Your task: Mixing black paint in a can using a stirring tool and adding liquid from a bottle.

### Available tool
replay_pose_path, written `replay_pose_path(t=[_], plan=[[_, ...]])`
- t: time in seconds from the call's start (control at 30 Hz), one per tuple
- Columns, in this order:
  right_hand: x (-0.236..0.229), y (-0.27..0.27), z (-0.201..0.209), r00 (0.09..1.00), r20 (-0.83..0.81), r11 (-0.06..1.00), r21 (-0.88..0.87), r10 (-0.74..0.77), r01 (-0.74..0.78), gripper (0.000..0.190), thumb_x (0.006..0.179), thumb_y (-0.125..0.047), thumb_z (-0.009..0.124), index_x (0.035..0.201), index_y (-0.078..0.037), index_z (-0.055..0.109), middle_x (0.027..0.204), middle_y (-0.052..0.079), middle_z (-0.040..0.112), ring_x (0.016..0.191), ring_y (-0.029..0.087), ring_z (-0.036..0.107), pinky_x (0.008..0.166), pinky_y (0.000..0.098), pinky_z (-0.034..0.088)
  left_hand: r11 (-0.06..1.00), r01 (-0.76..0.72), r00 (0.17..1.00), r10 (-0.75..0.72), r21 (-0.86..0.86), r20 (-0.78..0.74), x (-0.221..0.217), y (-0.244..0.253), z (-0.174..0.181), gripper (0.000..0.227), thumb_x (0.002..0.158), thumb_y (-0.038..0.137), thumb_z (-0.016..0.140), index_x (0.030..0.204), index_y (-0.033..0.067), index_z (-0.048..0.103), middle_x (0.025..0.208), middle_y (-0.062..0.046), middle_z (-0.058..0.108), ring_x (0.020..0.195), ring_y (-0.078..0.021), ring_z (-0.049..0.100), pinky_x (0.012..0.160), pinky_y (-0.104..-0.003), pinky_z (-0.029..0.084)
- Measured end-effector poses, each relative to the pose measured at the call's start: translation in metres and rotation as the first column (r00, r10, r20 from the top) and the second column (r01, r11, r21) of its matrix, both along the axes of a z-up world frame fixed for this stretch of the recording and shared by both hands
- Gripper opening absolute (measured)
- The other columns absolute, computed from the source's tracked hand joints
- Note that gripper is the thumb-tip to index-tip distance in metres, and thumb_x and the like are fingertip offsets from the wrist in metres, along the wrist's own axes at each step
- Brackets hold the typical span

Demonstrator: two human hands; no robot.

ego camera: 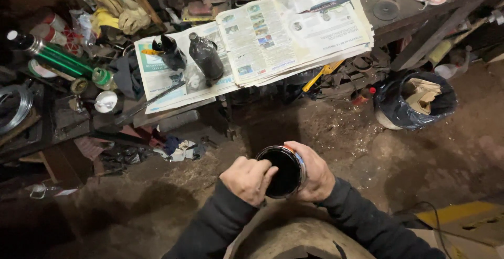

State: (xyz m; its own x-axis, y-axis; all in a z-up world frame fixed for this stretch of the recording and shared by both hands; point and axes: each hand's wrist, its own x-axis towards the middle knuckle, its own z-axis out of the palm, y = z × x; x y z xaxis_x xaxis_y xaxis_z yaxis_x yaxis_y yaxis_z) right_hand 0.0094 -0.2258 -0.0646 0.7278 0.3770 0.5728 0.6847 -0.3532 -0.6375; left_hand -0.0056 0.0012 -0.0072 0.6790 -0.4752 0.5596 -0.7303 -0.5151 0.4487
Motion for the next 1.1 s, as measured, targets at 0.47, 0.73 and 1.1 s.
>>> replay_pose_path(t=[0.47, 0.73, 1.1], plan=[[0.004, 0.0, -0.001, 1.0, -0.003, 1.0, -0.015, 0.015, -0.015, 0.096, 0.064, -0.026, 0.091, 0.142, 0.007, 0.045, 0.136, 0.025, 0.059, 0.124, 0.039, 0.063, 0.106, 0.0425, 0.051, 0.991, 0.128, 0.989, -0.13, -0.037, -0.069, 0.003, 0.0, 0.007, 0.011, 0.092, 0.021, 0.077, 0.096, 0.0135, 0.071, 0.081, -0.004, 0.069, 0.07, -0.0257, 0.064, 0.064, -0.037, 0.053], [0.002, -0.002, -0.005, 1.0, 0.03, 1.0, -0.006, -0.002, 0.002, 0.096, 0.066, -0.027, 0.09, 0.144, 0.005, 0.044, 0.137, 0.024, 0.059, 0.126, 0.037, 0.063, 0.107, 0.0416, 0.05, 0.996, 0.069, 0.995, -0.072, -0.048, -0.073, 0.001, -0.003, 0.017, 0.009, 0.09, 0.021, 0.076, 0.097, 0.0156, 0.072, 0.082, -0.005, 0.071, 0.072, -0.0271, 0.065, 0.065, -0.038, 0.054], [0.001, -0.002, -0.007, 1.0, 0.003, 1.0, -0.007, -0.005, 0.005, 0.098, 0.063, -0.028, 0.092, 0.143, 0.005, 0.045, 0.137, 0.022, 0.06, 0.125, 0.036, 0.063, 0.108, 0.0412, 0.05, 0.999, 0.03, 0.999, -0.031, 0.023, 0.02, 0.003, -0.002, 0.016, 0.009, 0.09, 0.017, 0.076, 0.098, 0.0133, 0.073, 0.081, -0.005, 0.069, 0.071, -0.0267, 0.065, 0.065, -0.038, 0.053]])
